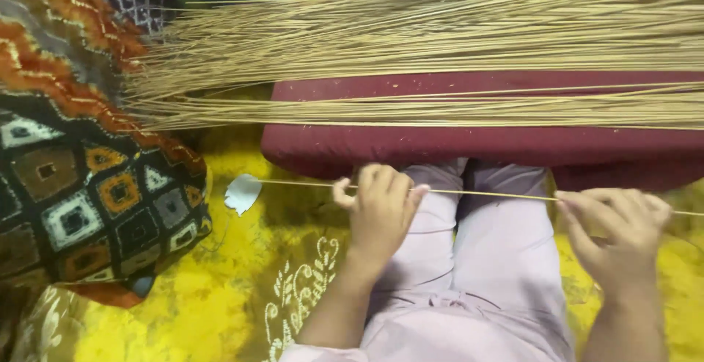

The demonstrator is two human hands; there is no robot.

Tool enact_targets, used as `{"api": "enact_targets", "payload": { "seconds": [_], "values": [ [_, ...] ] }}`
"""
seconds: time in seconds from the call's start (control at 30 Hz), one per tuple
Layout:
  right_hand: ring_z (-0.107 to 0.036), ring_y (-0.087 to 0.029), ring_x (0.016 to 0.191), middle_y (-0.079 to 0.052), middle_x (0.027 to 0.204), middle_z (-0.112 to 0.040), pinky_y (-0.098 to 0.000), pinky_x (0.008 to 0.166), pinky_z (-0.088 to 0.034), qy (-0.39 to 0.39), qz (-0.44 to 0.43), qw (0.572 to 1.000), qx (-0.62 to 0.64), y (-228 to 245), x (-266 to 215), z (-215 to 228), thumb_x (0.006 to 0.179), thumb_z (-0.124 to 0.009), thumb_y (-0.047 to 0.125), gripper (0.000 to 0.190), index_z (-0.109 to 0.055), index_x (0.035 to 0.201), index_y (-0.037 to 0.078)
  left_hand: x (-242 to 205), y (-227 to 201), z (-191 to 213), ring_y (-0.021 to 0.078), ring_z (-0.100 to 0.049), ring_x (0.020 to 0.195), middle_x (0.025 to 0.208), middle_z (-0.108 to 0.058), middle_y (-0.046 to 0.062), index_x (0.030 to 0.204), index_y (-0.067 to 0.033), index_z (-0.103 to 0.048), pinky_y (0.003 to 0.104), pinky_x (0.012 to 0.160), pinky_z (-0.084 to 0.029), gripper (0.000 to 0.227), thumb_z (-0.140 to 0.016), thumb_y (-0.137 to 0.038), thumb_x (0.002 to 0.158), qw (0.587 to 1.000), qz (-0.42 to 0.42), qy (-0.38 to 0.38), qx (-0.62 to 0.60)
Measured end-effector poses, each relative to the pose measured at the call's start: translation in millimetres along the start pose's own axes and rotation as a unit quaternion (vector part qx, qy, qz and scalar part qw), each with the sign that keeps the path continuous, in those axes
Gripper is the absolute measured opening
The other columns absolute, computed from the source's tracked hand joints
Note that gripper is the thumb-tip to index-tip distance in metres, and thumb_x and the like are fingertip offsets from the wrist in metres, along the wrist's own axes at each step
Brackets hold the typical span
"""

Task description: Weaving individual bamboo sticks into a mat using a manual threading process.

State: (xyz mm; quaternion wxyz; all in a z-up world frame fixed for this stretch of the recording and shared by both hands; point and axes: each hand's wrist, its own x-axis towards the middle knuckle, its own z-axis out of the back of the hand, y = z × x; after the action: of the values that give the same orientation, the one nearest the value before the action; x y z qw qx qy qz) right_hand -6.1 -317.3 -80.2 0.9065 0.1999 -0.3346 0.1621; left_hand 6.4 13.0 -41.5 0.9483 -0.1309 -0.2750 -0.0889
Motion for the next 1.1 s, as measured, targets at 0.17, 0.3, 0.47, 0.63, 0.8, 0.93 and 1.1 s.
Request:
{"api": "enact_targets", "payload": {
  "seconds": [0.17, 0.3, 0.47, 0.63, 0.8, 0.93, 1.1],
  "values": [
    [-0.058, -0.017, 0.084, 0.008, 0.096, -0.069, -0.0389, 0.095, -0.028, -0.008, 0.05, 0.998, 0.048, 80.4, 19.3, -10.1, 0.095, -0.075, 0.013, 0.015, -0.075, 0.104, 0.026, -14.7, -60.7, -10.4, 0.0196, -0.053, 0.084, 0.084, -0.053, -0.006, 0.086, -0.0261, -0.063, 0.044, 0.08, -0.028, 0.031, -0.062, -0.055, 0.097, 0.99, -0.115, -0.047, -0.06],
    [-0.059, -0.016, 0.089, 0.006, 0.1, -0.07, -0.0393, 0.102, -0.027, -0.003, 0.005, 1.0, 0.025, 48.2, 14.9, -4.2, 0.097, -0.076, 0.014, 0.02, -0.076, 0.111, 0.027, 0.3, -25.7, -6.2, 0.0225, -0.05, 0.081, 0.081, -0.054, -0.006, 0.084, -0.0241, -0.063, 0.045, 0.074, -0.026, 0.033, -0.053, -0.049, 0.103, 0.993, -0.081, -0.024, -0.083],
    [-0.06, -0.019, 0.096, 0.005, 0.104, -0.072, -0.04, 0.111, -0.025, -0.038, -0.055, 0.996, -0.063, -26.8, -0.4, 6.8, 0.107, -0.081, 0.017, 0.011, -0.081, 0.114, 0.026, 10.5, 57.9, 10.8, 0.0213, -0.051, 0.085, 0.082, -0.058, -0.007, 0.091, -0.0262, -0.072, 0.045, 0.084, -0.026, 0.027, -0.056, -0.045, 0.102, 0.999, 0.004, -0.022, -0.042],
    [-0.063, -0.019, 0.1, 0.002, 0.106, -0.074, -0.0407, 0.111, -0.026, -0.02, -0.045, 0.994, -0.093, -50.9, 16.7, 12.0, 0.109, -0.08, 0.021, 0.007, -0.082, 0.114, 0.024, 23.3, 99.7, 20.6, 0.0203, -0.053, 0.084, 0.082, -0.06, -0.009, 0.09, -0.0256, -0.072, 0.041, 0.083, -0.026, 0.03, -0.054, -0.046, 0.102, 0.999, -0.027, -0.007, -0.038],
    [-0.065, -0.021, 0.105, 0.002, 0.106, -0.074, -0.0437, 0.117, -0.024, -0.012, -0.038, 0.995, -0.089, -78.1, 41.9, 21.6, 0.117, -0.079, 0.016, 0.007, -0.081, 0.111, 0.02, 45.6, 149.3, 13.9, 0.0198, -0.052, 0.088, 0.083, -0.062, -0.009, 0.089, -0.0267, -0.074, 0.039, 0.085, -0.022, 0.037, -0.051, -0.049, 0.106, 0.997, -0.056, -0.061, 0.006],
    [-0.065, -0.018, 0.107, 0.004, 0.111, -0.075, -0.0424, 0.115, -0.024, -0.007, -0.034, 0.996, -0.083, -116.9, 63.0, -1.2, 0.116, -0.079, 0.016, 0.008, -0.08, 0.111, 0.021, 70.6, 169.7, -11.0, 0.0204, -0.053, 0.09, 0.085, -0.061, -0.008, 0.09, -0.0235, -0.073, 0.04, 0.085, -0.024, 0.038, -0.05, -0.048, 0.108, 0.997, -0.062, -0.034, -0.02],
    [-0.065, -0.025, 0.109, -0.003, 0.117, -0.07, -0.0463, 0.106, -0.037, -0.001, -0.005, 1.0, -0.015, -164.5, 94.7, -51.6, 0.107, -0.079, 0.017, 0.006, -0.08, 0.113, 0.018, 93.5, 177.0, -62.4, 0.0232, -0.054, 0.098, 0.095, -0.064, -0.006, 0.102, -0.0222, -0.077, 0.042, 0.096, -0.031, 0.018, -0.062, -0.032, 0.106, 0.995, -0.049, -0.021, -0.082]
  ]
}}
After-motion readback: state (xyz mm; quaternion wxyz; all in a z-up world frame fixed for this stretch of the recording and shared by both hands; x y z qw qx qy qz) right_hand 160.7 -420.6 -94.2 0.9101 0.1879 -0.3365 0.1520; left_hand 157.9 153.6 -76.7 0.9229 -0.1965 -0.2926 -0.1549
